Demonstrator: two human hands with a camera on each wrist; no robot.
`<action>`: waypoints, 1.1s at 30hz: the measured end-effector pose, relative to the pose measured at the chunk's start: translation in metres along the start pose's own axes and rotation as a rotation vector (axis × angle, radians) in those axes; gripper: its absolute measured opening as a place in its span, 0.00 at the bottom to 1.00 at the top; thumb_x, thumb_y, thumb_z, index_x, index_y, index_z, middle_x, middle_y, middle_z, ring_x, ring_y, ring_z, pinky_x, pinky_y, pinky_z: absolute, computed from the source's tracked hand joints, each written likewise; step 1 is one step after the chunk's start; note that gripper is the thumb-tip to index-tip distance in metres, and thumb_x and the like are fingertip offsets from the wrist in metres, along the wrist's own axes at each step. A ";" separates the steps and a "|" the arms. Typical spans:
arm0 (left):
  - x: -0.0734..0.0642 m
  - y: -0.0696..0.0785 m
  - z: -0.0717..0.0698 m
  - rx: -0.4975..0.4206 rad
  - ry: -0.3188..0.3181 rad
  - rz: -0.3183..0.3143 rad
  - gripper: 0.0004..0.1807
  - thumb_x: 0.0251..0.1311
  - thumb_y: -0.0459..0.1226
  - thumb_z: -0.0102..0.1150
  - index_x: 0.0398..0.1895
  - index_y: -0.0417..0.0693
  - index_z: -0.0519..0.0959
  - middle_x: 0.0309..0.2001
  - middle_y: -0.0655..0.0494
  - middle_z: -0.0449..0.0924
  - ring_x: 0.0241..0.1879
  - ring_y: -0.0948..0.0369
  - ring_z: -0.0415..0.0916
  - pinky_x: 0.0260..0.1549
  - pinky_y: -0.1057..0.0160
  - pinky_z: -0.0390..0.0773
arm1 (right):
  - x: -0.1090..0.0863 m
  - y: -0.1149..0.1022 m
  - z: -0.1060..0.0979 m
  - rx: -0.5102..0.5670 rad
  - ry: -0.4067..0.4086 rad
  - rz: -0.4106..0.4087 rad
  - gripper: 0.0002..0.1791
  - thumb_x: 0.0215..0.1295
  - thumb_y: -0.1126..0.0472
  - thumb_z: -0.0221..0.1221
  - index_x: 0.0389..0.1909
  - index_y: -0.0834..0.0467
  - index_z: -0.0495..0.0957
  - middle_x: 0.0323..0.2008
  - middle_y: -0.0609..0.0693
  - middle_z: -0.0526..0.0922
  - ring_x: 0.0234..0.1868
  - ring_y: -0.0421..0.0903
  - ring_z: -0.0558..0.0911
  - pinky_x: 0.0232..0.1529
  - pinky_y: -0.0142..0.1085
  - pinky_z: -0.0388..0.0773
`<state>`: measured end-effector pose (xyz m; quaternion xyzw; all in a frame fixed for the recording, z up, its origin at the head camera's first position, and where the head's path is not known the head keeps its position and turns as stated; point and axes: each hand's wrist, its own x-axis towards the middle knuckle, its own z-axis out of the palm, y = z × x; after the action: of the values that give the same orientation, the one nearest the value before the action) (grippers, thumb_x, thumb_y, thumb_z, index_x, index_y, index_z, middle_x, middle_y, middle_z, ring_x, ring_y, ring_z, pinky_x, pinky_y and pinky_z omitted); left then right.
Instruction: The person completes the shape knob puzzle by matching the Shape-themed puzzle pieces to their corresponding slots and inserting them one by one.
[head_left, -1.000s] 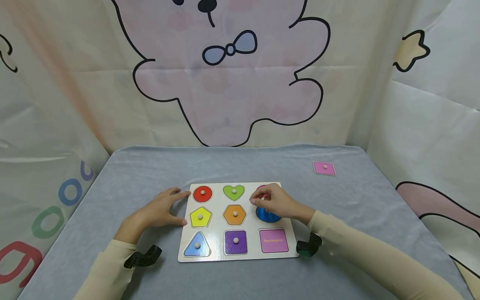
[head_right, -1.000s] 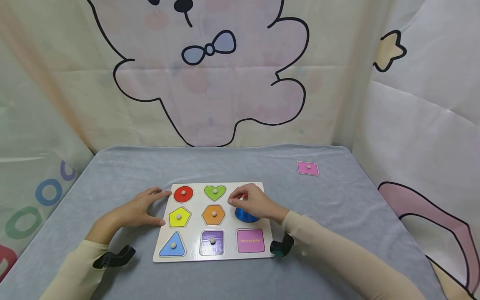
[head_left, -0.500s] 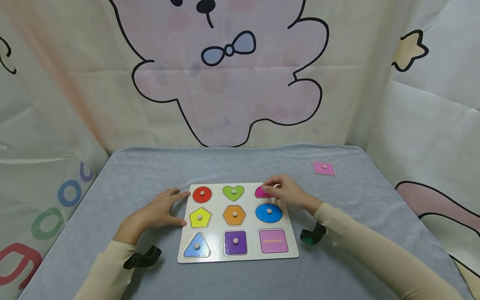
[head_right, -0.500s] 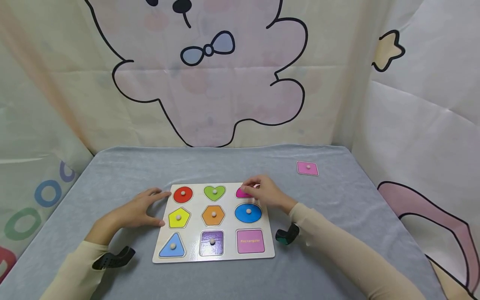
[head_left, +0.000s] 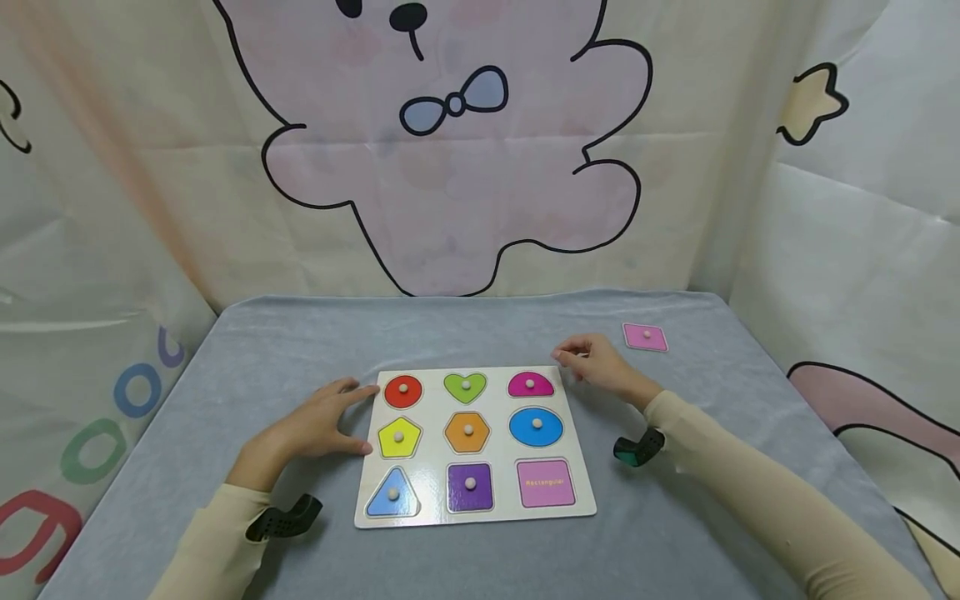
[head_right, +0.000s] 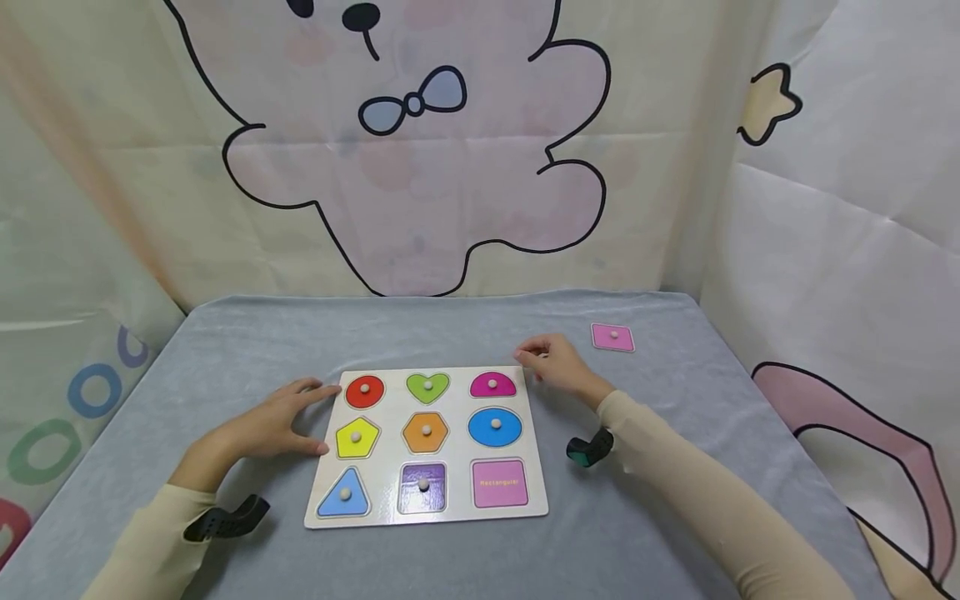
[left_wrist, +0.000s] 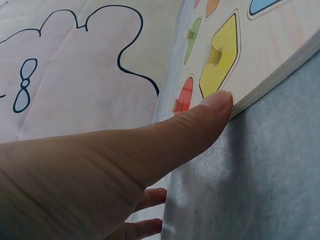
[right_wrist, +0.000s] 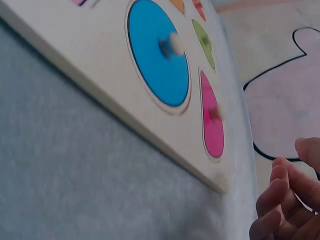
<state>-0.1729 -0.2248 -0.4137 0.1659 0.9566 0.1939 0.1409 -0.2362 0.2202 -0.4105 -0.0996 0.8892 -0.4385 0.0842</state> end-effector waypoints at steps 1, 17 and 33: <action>0.000 0.000 0.001 -0.001 0.000 -0.001 0.52 0.44 0.53 0.79 0.75 0.51 0.67 0.73 0.31 0.61 0.70 0.32 0.59 0.64 0.28 0.66 | 0.000 0.003 -0.002 0.001 0.007 0.006 0.19 0.74 0.55 0.59 0.51 0.67 0.82 0.37 0.60 0.79 0.25 0.45 0.75 0.27 0.34 0.76; 0.001 0.002 0.001 -0.002 -0.007 -0.003 0.52 0.44 0.52 0.80 0.75 0.50 0.67 0.73 0.30 0.60 0.70 0.32 0.58 0.64 0.28 0.66 | 0.007 0.034 -0.031 -0.032 0.079 0.072 0.20 0.75 0.53 0.57 0.53 0.67 0.81 0.37 0.60 0.79 0.26 0.39 0.74 0.28 0.30 0.75; 0.001 0.002 0.000 -0.001 -0.009 -0.010 0.52 0.44 0.52 0.80 0.74 0.50 0.67 0.72 0.30 0.61 0.70 0.31 0.59 0.64 0.28 0.66 | 0.011 0.056 -0.054 -0.019 0.165 0.076 0.21 0.75 0.54 0.58 0.51 0.70 0.80 0.33 0.58 0.79 0.24 0.36 0.74 0.25 0.30 0.75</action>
<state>-0.1732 -0.2224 -0.4127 0.1619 0.9567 0.1927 0.1464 -0.2658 0.2920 -0.4239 -0.0303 0.9004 -0.4332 0.0264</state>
